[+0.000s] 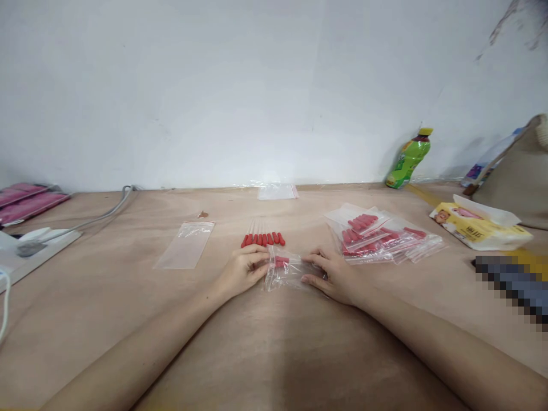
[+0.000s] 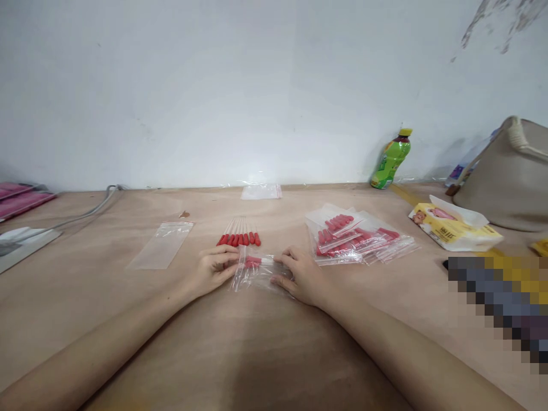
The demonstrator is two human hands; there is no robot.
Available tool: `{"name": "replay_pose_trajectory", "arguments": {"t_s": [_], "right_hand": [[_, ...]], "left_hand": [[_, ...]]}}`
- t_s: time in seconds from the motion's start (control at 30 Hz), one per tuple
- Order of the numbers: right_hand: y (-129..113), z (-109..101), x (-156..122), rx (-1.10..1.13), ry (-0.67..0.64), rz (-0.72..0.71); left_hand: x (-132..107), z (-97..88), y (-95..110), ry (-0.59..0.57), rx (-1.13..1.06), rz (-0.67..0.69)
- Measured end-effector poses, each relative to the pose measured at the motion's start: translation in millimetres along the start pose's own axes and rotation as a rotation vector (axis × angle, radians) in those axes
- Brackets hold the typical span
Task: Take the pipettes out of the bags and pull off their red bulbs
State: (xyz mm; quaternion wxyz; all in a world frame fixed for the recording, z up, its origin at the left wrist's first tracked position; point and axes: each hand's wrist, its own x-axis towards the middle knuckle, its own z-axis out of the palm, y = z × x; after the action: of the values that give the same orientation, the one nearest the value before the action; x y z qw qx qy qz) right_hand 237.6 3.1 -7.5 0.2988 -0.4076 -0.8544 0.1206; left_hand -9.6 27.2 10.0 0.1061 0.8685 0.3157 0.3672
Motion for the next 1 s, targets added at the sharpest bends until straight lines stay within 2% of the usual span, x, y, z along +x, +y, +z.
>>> {"name": "replay_pose_trajectory", "arguments": {"t_s": [0.1,0.3,0.47,0.6,0.7,0.73,0.8,0.9,0.97,1.0], "right_hand": [[0,-1,1,0.020,-0.007,-0.003],[-1,-4,2,0.057,-0.015,-0.006],[-2,-4,1,0.030,-0.021,0.005],[-3,-4,1,0.023,-0.016,0.010],[-2,-3,1,0.037,-0.017,0.004],[-2,-3,1,0.037,-0.018,0.004],[-1,-2,0,0.028,-0.019,0.004],[0,-2,0,0.027,-0.019,0.002],[0,-2,0,0.033,-0.020,0.003],[0,-2,0,0.035,-0.021,0.005]], "left_hand": [[3,5.5,4,-0.089,-0.027,-0.082],[6,1.0,8,-0.263,-0.044,-0.139],[1,5.7,12,-0.233,-0.079,-0.179],[0,4.3,5,-0.177,-0.250,-0.242],[10,-22.6,-6,-0.190,-0.377,-0.247],[14,-37.8,-10,-0.245,-0.364,-0.241],[22,-73.7,-16,-0.235,-0.294,-0.208],[28,-123.6,-21,-0.030,-0.086,-0.199],[27,-141.8,-26,0.174,0.093,-0.181],[26,-144.8,-30,0.249,0.205,-0.153]]}}
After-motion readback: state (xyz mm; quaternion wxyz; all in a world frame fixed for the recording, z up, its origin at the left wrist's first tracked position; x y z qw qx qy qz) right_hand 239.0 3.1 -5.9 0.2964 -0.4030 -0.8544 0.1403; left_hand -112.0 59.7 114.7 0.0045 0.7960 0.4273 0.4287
